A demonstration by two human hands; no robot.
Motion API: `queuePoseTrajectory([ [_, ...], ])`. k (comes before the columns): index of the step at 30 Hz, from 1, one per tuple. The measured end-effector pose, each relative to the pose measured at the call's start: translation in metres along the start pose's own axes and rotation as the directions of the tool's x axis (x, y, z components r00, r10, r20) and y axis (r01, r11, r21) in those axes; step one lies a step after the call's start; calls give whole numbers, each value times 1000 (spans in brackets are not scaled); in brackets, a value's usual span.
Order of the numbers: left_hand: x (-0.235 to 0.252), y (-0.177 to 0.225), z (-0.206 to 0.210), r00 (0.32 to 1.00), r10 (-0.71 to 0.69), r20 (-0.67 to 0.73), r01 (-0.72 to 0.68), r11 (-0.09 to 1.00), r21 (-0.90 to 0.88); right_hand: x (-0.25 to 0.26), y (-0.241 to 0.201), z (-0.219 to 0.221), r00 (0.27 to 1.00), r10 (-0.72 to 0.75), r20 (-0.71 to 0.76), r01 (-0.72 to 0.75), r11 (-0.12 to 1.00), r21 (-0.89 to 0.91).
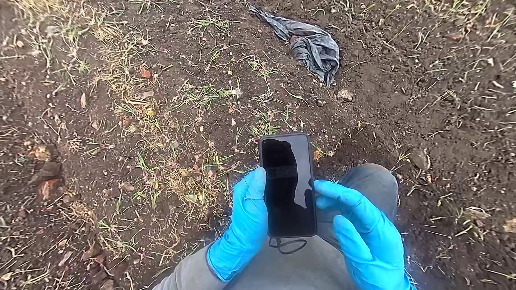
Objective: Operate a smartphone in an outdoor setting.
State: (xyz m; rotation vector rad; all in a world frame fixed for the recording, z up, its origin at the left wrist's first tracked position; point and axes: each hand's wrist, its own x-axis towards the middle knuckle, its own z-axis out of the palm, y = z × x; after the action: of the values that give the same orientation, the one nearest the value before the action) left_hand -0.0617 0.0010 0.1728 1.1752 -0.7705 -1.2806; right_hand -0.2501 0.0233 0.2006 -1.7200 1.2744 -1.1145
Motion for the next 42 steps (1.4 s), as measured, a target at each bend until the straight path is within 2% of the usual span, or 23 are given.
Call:
queuePoseTrajectory([
  [11, -3, -5, 0, 999, -49, -3, 49, 999, -4, -5, 1, 1, 1000, 9, -1, -9, 1000, 6],
  [23, -10, -11, 2, 999, -34, 24, 32, 998, 52, -8, 2, -4, 1000, 12, -7, -12, 1000, 19],
  [33, -12, -11, 6, 1000, -6, 29, 5, 999, 31, -9, 4, -8, 1000, 3, 0, -3, 1000, 26],
  [42, -12, -10, 9, 998, -49, 39, 48, 999, 24, -12, 5, -12, 1000, -7, -13, 8, 999, 39],
])
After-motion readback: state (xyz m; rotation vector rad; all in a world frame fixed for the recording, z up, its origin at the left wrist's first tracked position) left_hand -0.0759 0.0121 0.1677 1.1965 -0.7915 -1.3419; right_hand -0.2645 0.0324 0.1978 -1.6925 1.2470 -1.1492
